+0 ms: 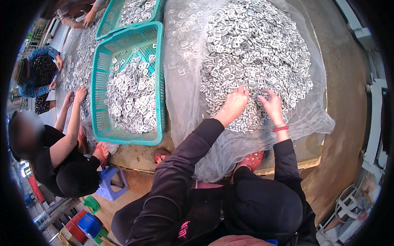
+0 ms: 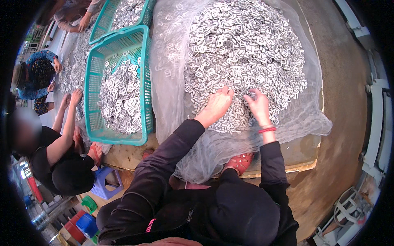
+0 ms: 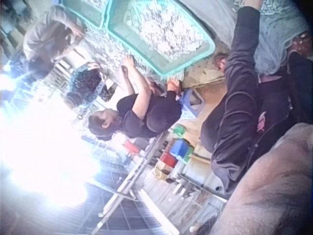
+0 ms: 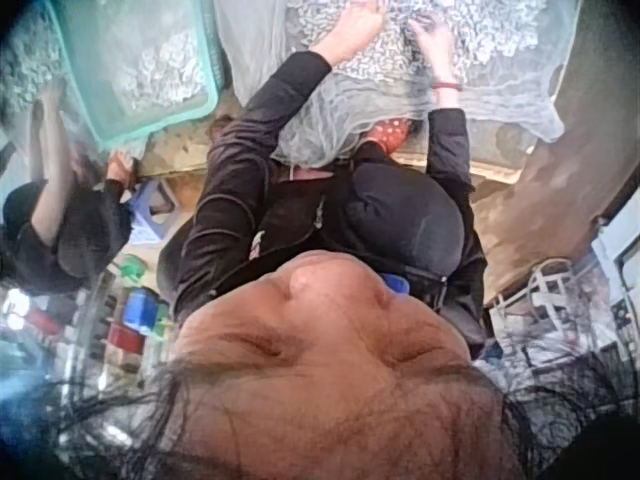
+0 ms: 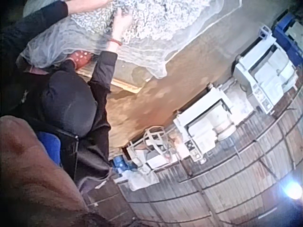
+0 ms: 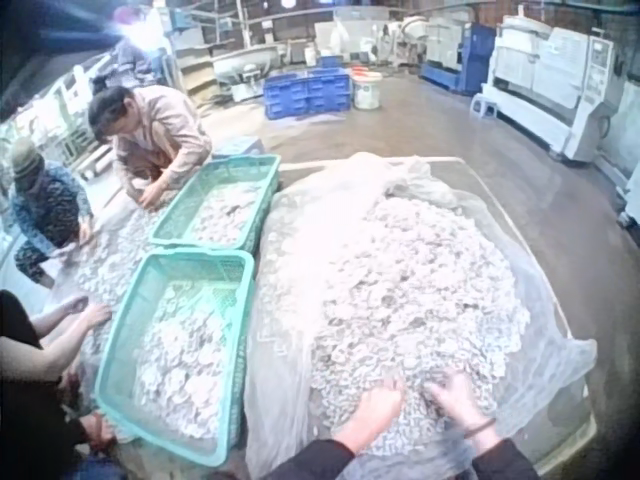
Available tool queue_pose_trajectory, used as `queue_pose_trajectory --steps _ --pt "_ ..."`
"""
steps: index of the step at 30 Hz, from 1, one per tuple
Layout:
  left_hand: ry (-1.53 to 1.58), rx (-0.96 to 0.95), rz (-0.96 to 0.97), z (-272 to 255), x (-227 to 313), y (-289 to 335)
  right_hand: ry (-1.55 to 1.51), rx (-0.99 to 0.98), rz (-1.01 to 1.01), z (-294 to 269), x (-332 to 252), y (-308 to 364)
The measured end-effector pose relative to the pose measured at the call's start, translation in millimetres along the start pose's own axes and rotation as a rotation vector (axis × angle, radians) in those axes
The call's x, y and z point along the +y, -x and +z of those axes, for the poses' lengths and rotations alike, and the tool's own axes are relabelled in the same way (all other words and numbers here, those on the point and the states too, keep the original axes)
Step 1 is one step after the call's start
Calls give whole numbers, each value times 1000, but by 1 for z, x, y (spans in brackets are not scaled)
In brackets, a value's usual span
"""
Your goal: The person sits at a workstation and repeatedly picks small white plastic fasteners from a large pile on a mesh sheet, inspecting them by hand and placing them into a green basket. The process is repetitive and continues throughout the clip.
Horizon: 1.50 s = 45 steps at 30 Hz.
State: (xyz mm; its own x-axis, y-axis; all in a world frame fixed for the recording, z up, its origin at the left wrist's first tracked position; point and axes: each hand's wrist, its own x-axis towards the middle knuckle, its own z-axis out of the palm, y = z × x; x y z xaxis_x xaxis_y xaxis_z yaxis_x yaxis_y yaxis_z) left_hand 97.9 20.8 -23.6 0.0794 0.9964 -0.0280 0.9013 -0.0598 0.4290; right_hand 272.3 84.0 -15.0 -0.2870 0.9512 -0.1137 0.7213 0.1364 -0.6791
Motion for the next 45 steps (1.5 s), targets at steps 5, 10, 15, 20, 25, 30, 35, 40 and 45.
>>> queue_pose_trajectory --steps 5,10,15,20,25,30,35,40,45 --pt "347 -35 17 -22 -30 19 120 -80 -151 34 2 10" --pt "1713 -195 -390 -56 -61 28 -1274 -453 333 10 -11 5" --pt "2264 -13 -246 -74 -49 -4 -1617 -442 270 -32 -24 -1" --pt "1754 -201 -481 -75 -38 -28 -1045 -401 341 -38 -22 -8" --pt "1864 -260 -526 -79 -46 -26 144 -97 -216 13 -16 -11" --pt "1841 -207 -507 -94 -53 -22 -282 -119 -101 14 -13 -5" --pt "1152 -227 -383 -74 -38 -38 -1554 -360 240 -36 -19 -10" --pt "149 152 -142 -32 -19 -34 -1290 -333 279 -41 -34 -14" --pt "349 135 -196 -34 -41 -12 -939 -296 333 -11 -24 -19"
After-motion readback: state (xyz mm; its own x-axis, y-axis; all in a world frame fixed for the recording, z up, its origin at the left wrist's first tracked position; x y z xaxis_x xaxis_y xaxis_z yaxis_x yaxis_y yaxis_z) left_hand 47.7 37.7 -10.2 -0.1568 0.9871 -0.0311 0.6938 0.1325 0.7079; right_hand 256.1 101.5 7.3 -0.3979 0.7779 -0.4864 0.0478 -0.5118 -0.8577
